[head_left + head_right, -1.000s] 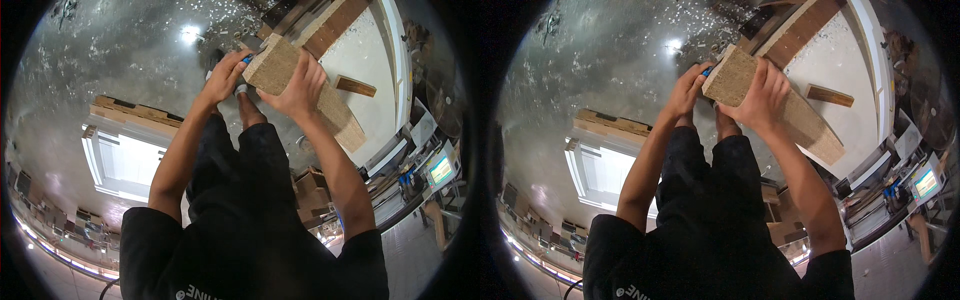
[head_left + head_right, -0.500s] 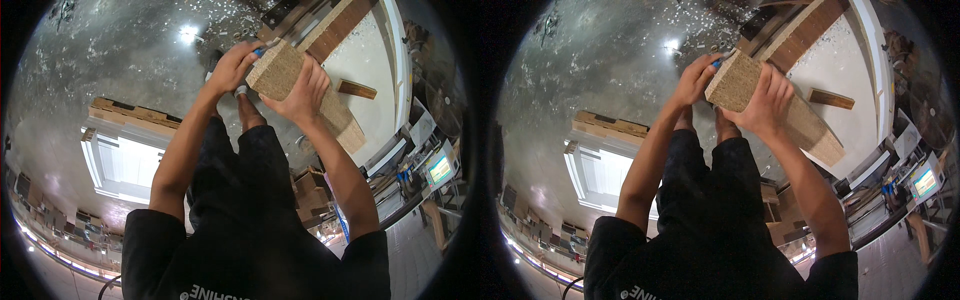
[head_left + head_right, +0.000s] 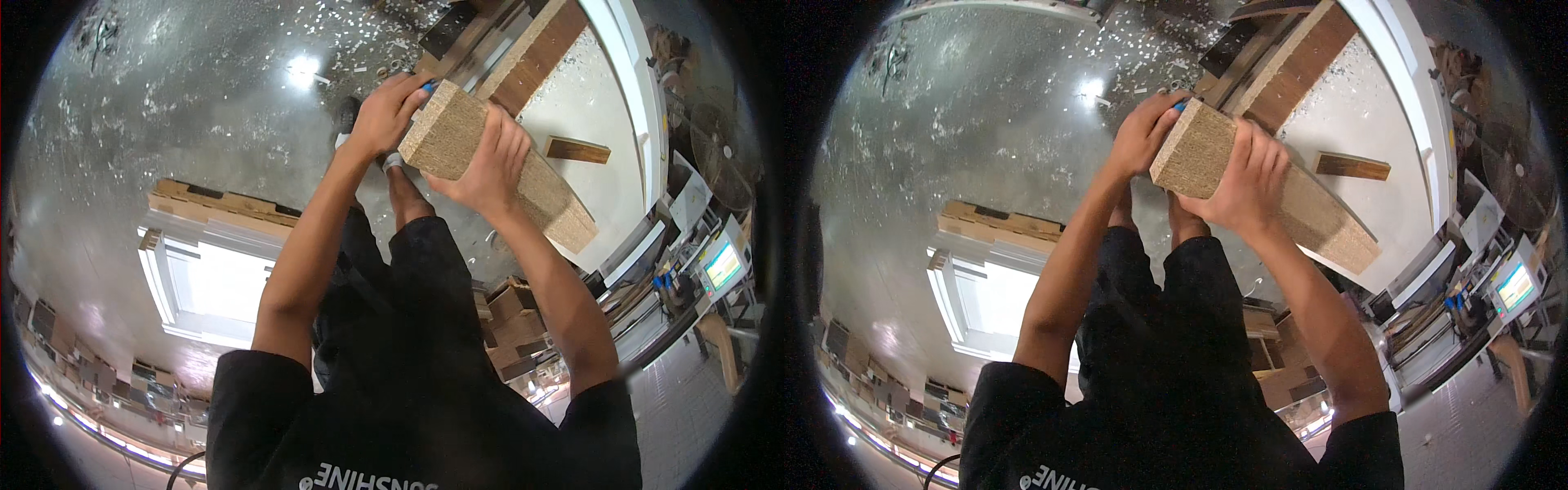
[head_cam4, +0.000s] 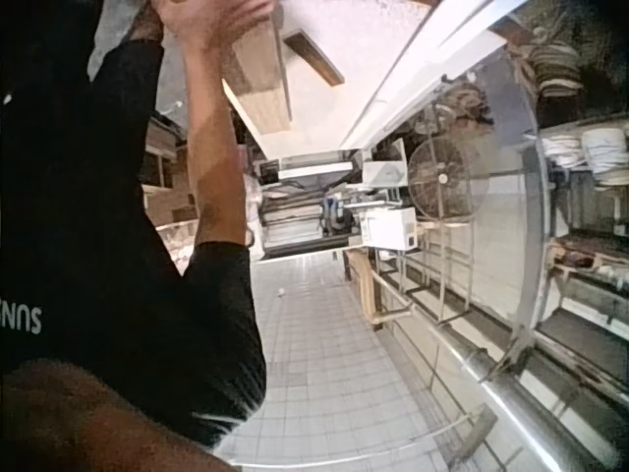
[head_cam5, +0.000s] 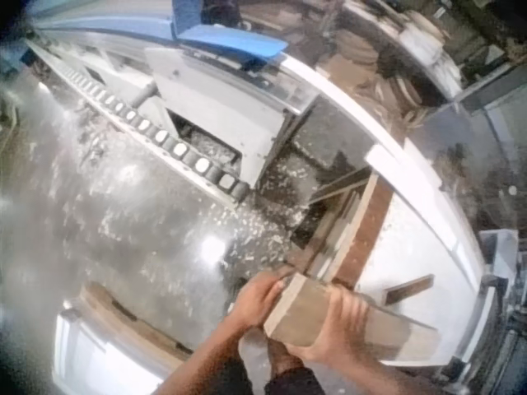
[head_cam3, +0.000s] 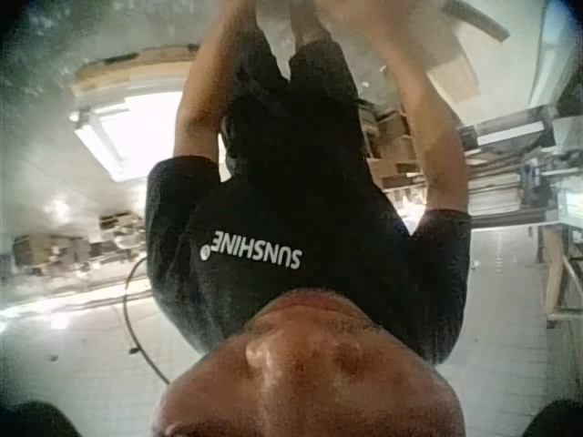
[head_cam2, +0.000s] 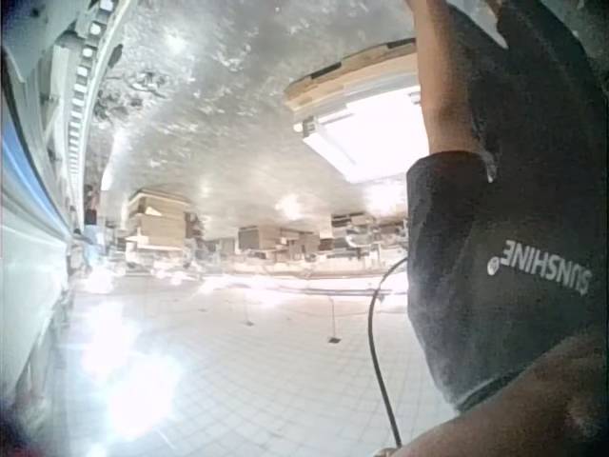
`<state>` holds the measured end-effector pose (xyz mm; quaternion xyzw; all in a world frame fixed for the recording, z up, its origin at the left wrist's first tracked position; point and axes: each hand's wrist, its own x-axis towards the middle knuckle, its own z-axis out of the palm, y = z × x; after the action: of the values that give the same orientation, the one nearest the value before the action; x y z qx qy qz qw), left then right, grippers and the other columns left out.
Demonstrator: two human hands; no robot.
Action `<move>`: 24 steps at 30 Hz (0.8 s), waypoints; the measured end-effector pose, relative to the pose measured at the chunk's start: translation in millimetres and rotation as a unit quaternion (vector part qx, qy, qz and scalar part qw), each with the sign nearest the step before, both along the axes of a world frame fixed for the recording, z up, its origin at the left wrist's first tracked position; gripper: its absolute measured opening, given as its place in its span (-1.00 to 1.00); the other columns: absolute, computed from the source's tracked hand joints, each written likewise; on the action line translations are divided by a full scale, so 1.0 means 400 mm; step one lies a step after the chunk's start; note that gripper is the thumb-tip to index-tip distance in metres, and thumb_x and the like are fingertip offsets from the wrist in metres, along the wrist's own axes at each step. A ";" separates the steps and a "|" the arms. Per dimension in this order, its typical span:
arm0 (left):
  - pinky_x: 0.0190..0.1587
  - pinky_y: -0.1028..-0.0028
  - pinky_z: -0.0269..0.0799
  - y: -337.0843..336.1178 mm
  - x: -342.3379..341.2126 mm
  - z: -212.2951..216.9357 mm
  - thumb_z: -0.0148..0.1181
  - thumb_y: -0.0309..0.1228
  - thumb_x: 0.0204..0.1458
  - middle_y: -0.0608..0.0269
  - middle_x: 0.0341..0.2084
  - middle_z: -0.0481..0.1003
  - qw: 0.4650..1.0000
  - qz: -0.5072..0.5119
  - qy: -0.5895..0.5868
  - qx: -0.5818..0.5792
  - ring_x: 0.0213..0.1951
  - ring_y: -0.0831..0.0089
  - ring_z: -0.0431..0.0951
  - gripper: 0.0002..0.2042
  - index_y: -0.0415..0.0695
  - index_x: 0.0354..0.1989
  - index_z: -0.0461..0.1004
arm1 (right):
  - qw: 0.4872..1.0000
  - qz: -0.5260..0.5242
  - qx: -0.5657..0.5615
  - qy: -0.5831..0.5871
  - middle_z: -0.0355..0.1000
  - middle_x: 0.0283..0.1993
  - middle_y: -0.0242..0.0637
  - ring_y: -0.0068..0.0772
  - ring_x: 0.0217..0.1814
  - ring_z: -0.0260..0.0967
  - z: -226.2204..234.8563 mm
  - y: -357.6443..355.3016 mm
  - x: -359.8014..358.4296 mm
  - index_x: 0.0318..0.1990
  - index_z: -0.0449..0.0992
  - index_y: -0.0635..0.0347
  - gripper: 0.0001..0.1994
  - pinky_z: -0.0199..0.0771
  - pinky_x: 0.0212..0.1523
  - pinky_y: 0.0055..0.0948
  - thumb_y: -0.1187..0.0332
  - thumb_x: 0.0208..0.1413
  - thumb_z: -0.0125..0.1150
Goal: Cleaning and preparing white furniture trim strips and wooden blocks in a manufacturing facility.
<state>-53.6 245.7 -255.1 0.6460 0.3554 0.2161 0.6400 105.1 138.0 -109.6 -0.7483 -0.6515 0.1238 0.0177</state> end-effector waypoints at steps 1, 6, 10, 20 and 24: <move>0.20 0.21 0.44 0.010 0.025 -0.008 -0.03 -0.14 0.52 0.00 -0.02 0.59 1.000 0.005 0.005 0.014 0.08 0.08 0.58 -0.56 -0.16 0.35 0.50 | 1.000 -0.003 0.000 -0.002 0.21 0.32 0.08 0.20 0.37 0.16 0.001 -0.001 -0.002 0.47 0.08 0.34 0.29 0.09 0.36 0.18 -0.27 -0.33 0.66; 0.19 0.30 0.45 0.034 0.053 -0.026 -0.02 -0.16 0.53 0.10 0.04 0.60 0.993 0.048 -0.067 -0.088 0.04 0.24 0.57 -0.56 -0.17 0.39 0.48 | 1.000 -0.012 -0.008 0.004 0.23 0.35 0.11 0.23 0.36 0.19 -0.004 0.000 -0.002 0.47 0.07 0.32 0.32 0.11 0.37 0.19 -0.27 -0.38 0.68; 0.12 0.41 0.46 -0.030 -0.065 -0.019 0.02 -0.15 0.53 0.23 -0.02 0.58 0.979 0.054 -0.051 -0.192 -0.04 0.46 0.51 -0.54 -0.19 0.41 0.45 | 0.999 -0.034 -0.022 0.023 0.18 0.38 0.13 0.26 0.42 0.12 0.011 -0.004 0.001 0.52 0.01 0.33 0.34 0.00 0.42 0.21 -0.18 -0.36 0.69; 0.27 0.30 0.46 -0.103 -0.308 0.127 -0.05 -0.20 0.54 0.06 0.29 0.53 0.976 0.100 0.086 -0.173 0.19 0.31 0.55 -0.54 -0.22 0.44 0.43 | 0.988 -0.077 -0.119 0.057 0.02 0.55 0.24 0.34 0.64 -0.10 0.014 -0.013 -0.013 0.60 -0.11 0.41 0.43 -0.36 0.61 0.42 -0.37 -0.25 0.57; 0.26 0.22 0.44 0.035 -0.255 0.236 -0.10 -0.24 0.53 -0.06 0.21 0.55 0.987 0.052 0.127 0.081 0.16 0.13 0.58 -0.56 -0.22 0.41 0.45 | 0.993 -0.078 -0.035 0.085 0.03 0.58 0.25 0.38 0.63 -0.05 0.012 -0.034 -0.011 0.59 -0.05 0.39 0.40 -0.25 0.64 0.35 -0.32 -0.26 0.59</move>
<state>-155.7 259.7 -160.9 0.6983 0.4486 0.1936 0.5231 100.9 124.5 -104.8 -0.7838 -0.5824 0.2078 0.0563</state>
